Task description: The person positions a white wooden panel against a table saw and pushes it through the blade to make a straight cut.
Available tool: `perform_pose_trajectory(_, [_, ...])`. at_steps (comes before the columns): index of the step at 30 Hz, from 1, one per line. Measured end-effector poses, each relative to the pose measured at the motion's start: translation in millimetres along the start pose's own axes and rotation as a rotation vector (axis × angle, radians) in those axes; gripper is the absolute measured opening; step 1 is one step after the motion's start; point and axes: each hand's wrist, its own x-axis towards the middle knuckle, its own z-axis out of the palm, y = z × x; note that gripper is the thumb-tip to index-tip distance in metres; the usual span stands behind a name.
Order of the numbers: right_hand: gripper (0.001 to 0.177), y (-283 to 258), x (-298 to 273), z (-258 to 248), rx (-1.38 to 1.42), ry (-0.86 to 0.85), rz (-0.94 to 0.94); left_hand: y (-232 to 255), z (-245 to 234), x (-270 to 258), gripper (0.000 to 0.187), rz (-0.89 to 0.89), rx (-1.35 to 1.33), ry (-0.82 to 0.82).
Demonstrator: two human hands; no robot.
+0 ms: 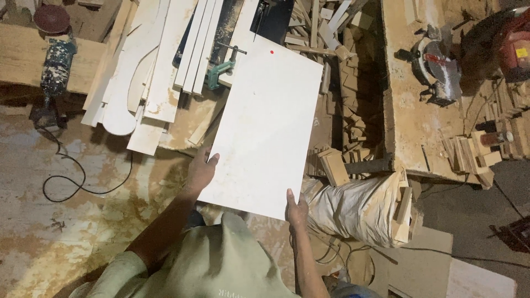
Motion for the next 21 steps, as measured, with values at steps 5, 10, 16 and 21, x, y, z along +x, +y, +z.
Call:
perform_pose_trajectory(5, [0.07, -23, 13, 0, -0.026, 0.001, -0.011, -30, 10, 18, 0.072, -0.079, 0.016, -0.019])
perform_pose_trajectory(10, [0.077, -34, 29, 2, -0.035, -0.008, -0.004, -38, 17, 39, 0.079, -0.092, 0.088, -0.014])
perform_pose_trajectory(16, [0.073, -43, 53, 7, -0.111, -0.002, 0.016, 17, 4, 13, 0.074, -0.042, -0.046, -0.038])
perform_pose_trajectory(21, [0.072, -33, 79, 12, -0.088, 0.024, 0.028, 15, 13, 41, 0.078, -0.013, -0.002, -0.002])
